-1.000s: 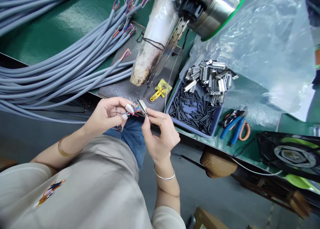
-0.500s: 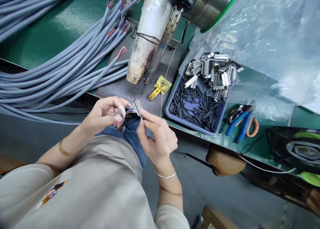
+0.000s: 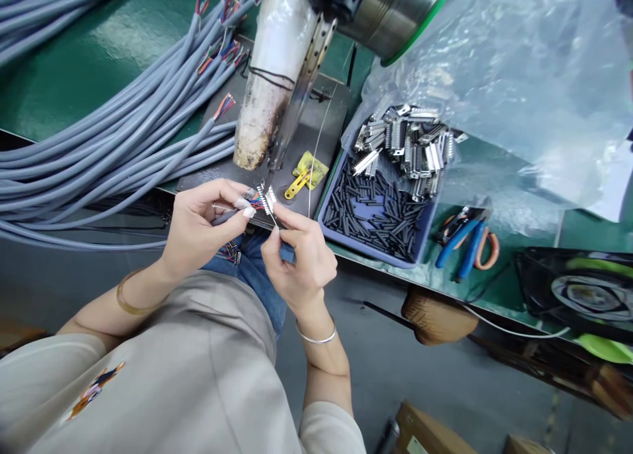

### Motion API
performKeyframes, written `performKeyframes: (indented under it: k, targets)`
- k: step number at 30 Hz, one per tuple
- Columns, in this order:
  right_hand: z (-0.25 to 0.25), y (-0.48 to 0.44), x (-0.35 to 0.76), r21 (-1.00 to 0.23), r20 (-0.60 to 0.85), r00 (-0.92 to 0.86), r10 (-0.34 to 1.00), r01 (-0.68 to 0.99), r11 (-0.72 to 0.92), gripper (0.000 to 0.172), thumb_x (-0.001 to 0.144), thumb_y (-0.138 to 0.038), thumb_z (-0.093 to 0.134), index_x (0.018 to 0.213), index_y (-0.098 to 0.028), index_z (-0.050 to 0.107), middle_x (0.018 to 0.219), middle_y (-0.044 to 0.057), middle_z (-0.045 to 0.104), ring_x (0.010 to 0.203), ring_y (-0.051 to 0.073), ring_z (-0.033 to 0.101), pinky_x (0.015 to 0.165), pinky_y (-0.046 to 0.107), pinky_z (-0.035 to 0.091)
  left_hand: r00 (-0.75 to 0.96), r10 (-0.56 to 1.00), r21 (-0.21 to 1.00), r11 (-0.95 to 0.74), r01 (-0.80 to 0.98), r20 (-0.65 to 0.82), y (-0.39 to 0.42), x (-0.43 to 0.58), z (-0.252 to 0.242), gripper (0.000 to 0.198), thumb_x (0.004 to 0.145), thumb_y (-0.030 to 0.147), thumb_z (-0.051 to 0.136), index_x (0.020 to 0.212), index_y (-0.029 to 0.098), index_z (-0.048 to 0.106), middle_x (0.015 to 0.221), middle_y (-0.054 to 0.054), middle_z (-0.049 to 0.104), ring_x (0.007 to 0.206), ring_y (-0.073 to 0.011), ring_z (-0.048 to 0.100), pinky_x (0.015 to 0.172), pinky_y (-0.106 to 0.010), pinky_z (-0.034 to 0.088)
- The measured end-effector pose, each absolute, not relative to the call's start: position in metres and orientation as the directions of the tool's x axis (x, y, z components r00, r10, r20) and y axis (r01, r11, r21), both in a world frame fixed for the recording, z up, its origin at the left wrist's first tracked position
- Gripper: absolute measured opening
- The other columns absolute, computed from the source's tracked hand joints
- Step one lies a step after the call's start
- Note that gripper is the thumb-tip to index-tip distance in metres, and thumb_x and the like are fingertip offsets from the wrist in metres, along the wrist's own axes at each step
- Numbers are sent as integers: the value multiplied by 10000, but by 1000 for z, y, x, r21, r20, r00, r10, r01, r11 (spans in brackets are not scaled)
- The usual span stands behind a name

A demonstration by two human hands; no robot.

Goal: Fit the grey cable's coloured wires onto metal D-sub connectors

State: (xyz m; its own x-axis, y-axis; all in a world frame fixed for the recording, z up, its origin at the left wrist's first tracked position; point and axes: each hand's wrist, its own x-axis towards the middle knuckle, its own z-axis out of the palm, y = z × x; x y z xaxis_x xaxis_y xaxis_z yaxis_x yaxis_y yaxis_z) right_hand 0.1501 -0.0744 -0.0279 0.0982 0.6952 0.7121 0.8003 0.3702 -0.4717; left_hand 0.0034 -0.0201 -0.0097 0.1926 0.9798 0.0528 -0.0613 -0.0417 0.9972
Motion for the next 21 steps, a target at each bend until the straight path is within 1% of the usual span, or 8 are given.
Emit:
performKeyframes:
  k: [6, 12, 17, 21]
  targets:
    - [-24, -67, 147, -471, 725, 118, 678, 804, 364, 203, 852, -97, 690, 859, -245, 552, 1009, 23, 800, 831, 156, 762, 720, 282, 624, 152, 986, 997, -76, 26, 71, -18, 4, -6, 77, 740, 182, 682, 706, 150, 621, 919, -45, 742, 612, -48, 562, 490, -146, 399]
    - [-22, -62, 148, -485, 722, 123, 681, 792, 371, 191, 847, -90, 700, 847, -240, 582, 999, 25, 801, 847, 174, 772, 734, 306, 625, 126, 987, 994, -108, 27, 104, -16, 5, -6, 75, 763, 163, 679, 715, 156, 622, 890, -28, 735, 606, -44, 548, 500, -147, 406]
    - [-16, -61, 147, -452, 735, 115, 668, 819, 355, 191, 832, -90, 726, 852, -241, 610, 994, 22, 805, 840, 167, 770, 735, 296, 624, 123, 983, 988, -145, 60, 137, -15, 5, -1, 81, 775, 184, 686, 722, 153, 633, 891, -33, 731, 597, -43, 541, 501, -153, 413]
    - [-16, -61, 148, -424, 742, 90, 664, 830, 361, 176, 831, -118, 741, 856, -237, 615, 991, 28, 806, 835, 183, 778, 707, 303, 626, 144, 982, 990, -129, 55, 120, -14, 3, -1, 90, 773, 195, 696, 726, 155, 631, 906, -38, 733, 604, -46, 553, 507, -156, 420]
